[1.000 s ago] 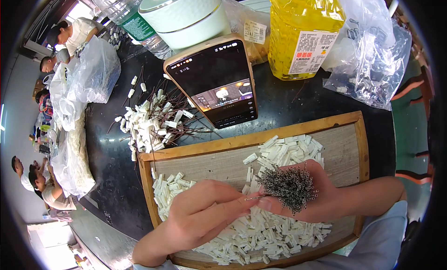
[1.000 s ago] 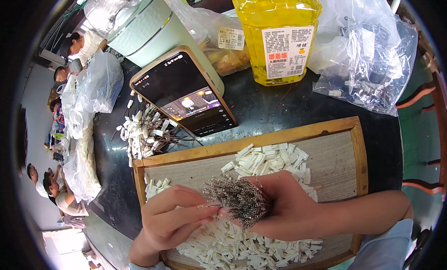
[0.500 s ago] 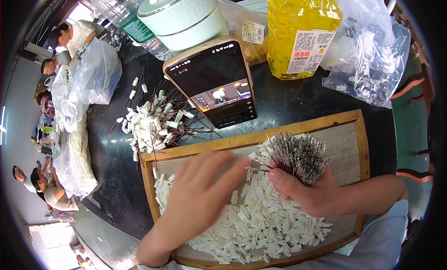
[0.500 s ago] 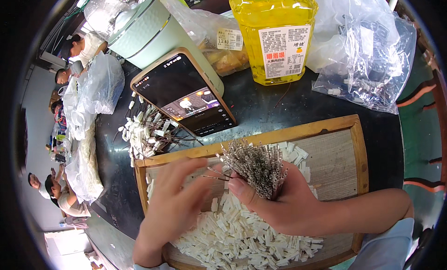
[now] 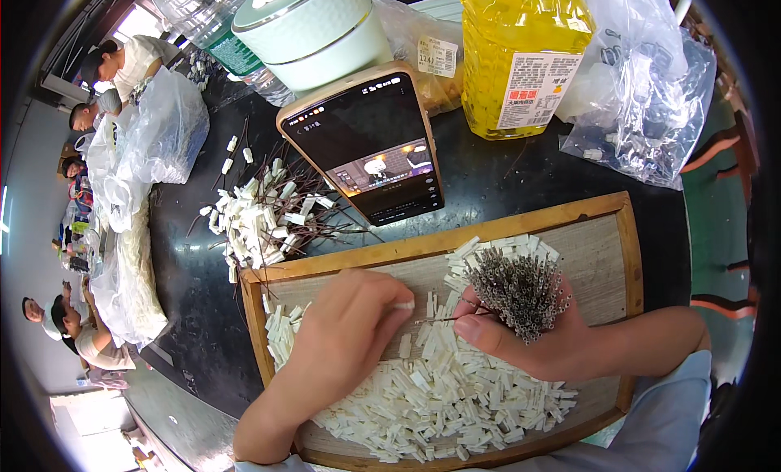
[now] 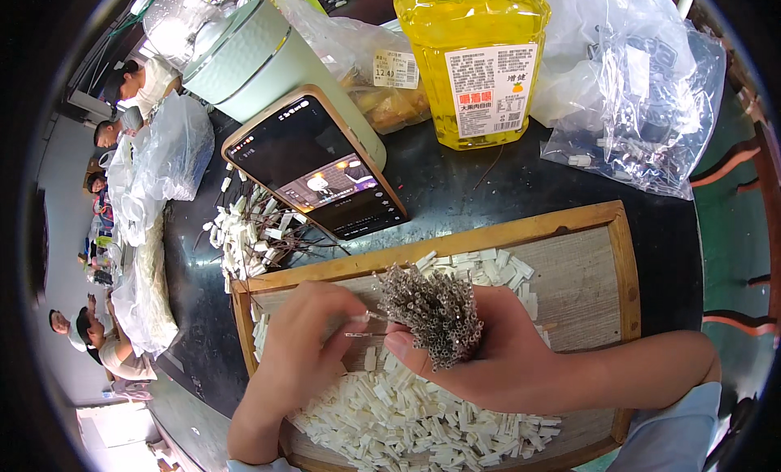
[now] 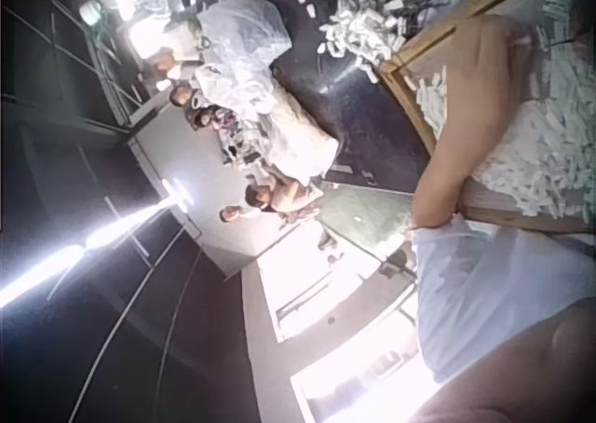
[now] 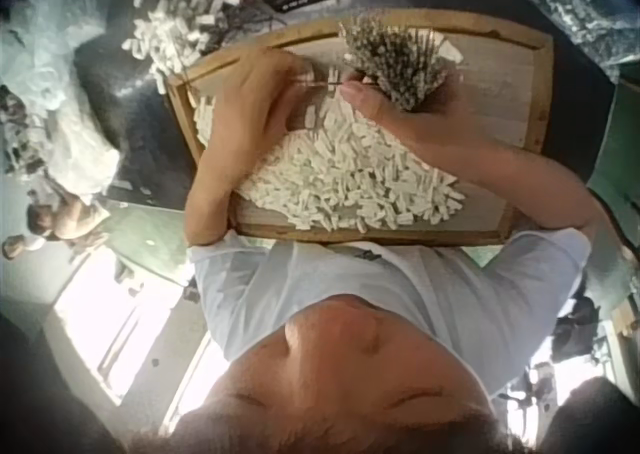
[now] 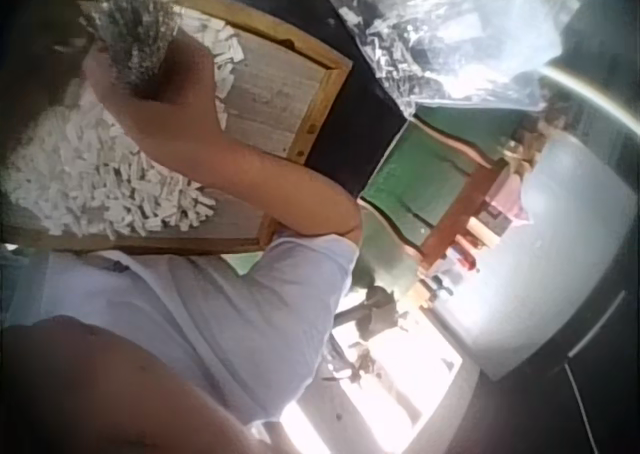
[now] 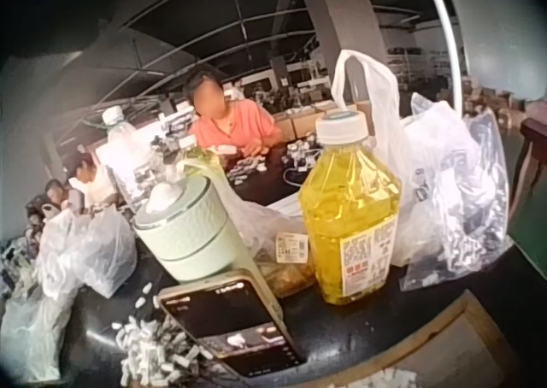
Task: The person inserts metal pins into white plastic connectors by hand.
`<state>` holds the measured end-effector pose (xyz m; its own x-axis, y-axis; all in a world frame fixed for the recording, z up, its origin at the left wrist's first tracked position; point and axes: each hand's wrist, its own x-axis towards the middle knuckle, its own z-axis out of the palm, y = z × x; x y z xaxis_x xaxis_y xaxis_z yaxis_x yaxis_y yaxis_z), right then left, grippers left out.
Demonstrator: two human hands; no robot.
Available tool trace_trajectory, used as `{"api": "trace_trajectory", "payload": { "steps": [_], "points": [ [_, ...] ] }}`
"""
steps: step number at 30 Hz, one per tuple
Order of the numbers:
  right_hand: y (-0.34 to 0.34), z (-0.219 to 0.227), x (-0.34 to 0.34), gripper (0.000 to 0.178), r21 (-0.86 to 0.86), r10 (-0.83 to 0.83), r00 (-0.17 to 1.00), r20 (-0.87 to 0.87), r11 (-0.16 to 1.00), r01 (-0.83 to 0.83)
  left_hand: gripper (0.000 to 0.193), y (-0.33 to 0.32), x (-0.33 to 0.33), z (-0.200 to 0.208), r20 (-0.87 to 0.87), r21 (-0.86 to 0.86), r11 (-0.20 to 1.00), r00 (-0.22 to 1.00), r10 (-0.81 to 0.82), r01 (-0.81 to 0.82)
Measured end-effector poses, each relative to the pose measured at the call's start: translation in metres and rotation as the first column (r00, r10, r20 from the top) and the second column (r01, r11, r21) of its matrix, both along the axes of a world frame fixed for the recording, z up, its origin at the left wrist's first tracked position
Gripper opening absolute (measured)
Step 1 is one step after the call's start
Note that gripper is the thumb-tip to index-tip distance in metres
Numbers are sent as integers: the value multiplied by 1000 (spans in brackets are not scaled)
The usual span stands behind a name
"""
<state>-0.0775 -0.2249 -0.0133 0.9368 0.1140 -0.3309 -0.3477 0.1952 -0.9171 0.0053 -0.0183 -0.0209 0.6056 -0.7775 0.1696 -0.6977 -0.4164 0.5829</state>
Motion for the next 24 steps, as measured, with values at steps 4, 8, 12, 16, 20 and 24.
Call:
{"api": "trace_trajectory", "payload": {
  "steps": [4, 8, 12, 16, 20, 24],
  "points": [
    [0, -6, -2, 13, 26, 18, 1000, 24, 999, -18, 29, 2, -5, 15, -232, -262, 965, 972, -34, -28],
    [2, -3, -3, 14, 66, 12, 1000, -7, 998, -12, 31, 5, -9, 18, -324, -303, 953, 942, -86, -17],
    [0, -4, -3, 14, 46, 46, 999, -12, 998, -45, 28, 0, -8, 16, -159, -272, 960, 980, -119, 72],
    [-1, -7, -3, 21, 98, 83, 995, 52, 991, -88, 27, -3, -12, 17, -126, -282, 957, 986, -107, 68],
    [0, -14, -8, 27, 213, 100, 972, 210, 966, -146, 27, -3, -17, 20, -159, -294, 952, 978, -134, 82],
    [-2, -9, -5, 26, 105, 190, 975, 114, 974, -202, 27, -4, -17, 21, -53, -256, 963, 993, -104, 87]
  ]
}}
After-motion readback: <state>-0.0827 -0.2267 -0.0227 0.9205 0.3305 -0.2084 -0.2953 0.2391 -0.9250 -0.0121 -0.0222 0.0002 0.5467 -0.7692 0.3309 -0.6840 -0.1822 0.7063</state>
